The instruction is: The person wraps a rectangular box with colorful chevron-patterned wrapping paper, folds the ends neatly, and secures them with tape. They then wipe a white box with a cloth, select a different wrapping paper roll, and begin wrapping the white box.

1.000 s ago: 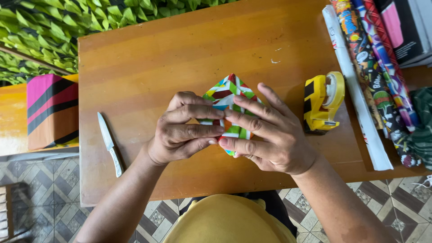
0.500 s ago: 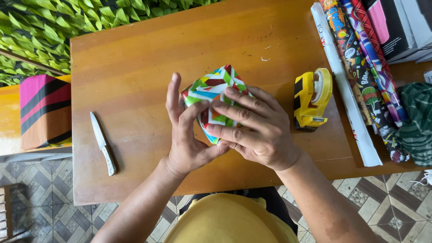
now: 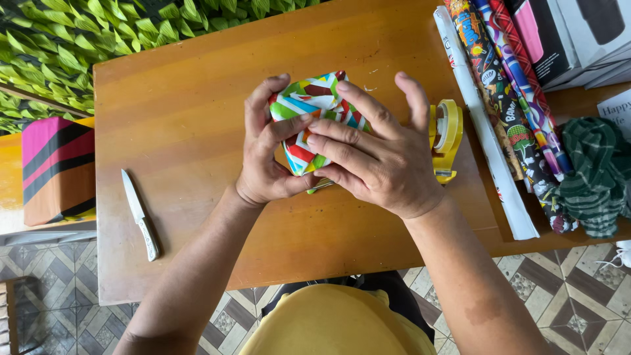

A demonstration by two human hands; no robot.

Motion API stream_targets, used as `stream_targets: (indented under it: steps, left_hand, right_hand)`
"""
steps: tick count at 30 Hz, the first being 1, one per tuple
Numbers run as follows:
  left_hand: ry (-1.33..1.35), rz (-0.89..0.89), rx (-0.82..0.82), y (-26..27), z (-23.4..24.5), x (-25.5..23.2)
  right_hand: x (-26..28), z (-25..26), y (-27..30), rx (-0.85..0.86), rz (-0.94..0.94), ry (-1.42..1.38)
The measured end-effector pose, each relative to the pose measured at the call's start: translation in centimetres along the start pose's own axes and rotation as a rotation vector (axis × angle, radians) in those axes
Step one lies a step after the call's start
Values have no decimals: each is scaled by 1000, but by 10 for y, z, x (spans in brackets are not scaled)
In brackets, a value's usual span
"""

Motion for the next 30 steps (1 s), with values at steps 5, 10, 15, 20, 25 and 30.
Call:
stream_targets:
  steps: [5, 10, 15, 20, 25, 30]
  left_hand:
    - [35, 28, -37, 13, 7, 8]
    - [24, 25, -32, 23, 16, 11]
    - [72, 20, -17, 28, 13, 17]
    - [123, 32, -42, 24, 6, 13]
    - [77, 52, -66, 22, 5, 9]
    - [74, 47, -77, 22, 2, 6]
  right_hand:
    - [-14, -5, 55, -237, -362, -168]
    - [-59, -6, 168, -487, -1189, -479]
    - [-101, -2, 230, -222, -1468, -374]
    - [-136, -23, 245, 39, -1677, -296]
    - [-145, -43, 232, 23, -1759, -566]
    - [-146, -39, 226, -84, -1704, -645]
Point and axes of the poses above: each hand's wrist, its own y-axis away from the middle knuckle, its own z-axis out of the back of the hand, x = y × z, the point moved 6 cm from there along -y, towards the middle knuckle, and after that the axes turned 6 degrees about -z, right-handed, at the moved point
